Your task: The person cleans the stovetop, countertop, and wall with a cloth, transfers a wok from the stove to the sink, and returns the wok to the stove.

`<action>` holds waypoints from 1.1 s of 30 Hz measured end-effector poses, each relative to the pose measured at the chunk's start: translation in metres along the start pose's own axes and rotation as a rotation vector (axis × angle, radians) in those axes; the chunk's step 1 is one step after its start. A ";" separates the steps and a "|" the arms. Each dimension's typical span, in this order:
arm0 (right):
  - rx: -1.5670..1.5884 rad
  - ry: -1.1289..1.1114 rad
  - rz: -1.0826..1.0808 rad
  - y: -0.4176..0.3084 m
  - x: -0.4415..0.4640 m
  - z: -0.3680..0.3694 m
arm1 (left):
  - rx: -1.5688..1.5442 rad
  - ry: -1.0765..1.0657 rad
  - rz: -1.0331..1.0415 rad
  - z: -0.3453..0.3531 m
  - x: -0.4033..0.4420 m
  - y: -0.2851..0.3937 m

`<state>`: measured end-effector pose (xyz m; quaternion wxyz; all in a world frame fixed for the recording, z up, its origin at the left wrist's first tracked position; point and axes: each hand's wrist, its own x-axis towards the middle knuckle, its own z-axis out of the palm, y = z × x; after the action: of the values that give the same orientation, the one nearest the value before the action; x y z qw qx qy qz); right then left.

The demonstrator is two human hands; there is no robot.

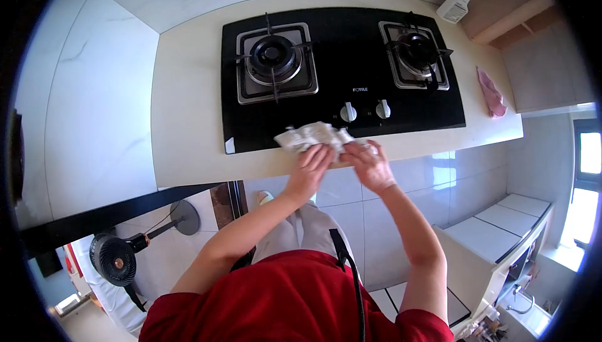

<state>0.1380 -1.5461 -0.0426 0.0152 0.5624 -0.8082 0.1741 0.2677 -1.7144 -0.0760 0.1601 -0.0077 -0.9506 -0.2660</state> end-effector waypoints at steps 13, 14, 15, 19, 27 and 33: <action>0.044 -0.033 0.120 -0.045 0.013 0.027 | -0.097 0.015 -0.067 -0.026 -0.029 -0.022; 0.067 -0.041 0.055 -0.062 0.027 0.035 | -0.091 0.034 -0.110 -0.044 -0.044 -0.032; 0.089 -0.053 0.002 -0.080 0.043 0.044 | -0.048 0.073 -0.145 -0.063 -0.061 -0.043; 0.183 -0.120 -0.181 -0.152 0.106 0.079 | 0.076 0.179 -0.319 -0.122 -0.118 -0.090; 0.397 -0.144 -0.543 -0.289 0.246 0.159 | 0.407 0.362 -0.650 -0.210 -0.210 -0.171; 0.372 -0.122 -0.587 -0.339 0.363 0.210 | 0.457 0.388 -0.888 -0.213 -0.195 -0.217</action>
<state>0.3509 -2.0414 -0.0701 -0.0865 0.7733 -0.5660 0.2725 0.4945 -1.9952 -0.0733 0.2026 0.4794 -0.8491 -0.0908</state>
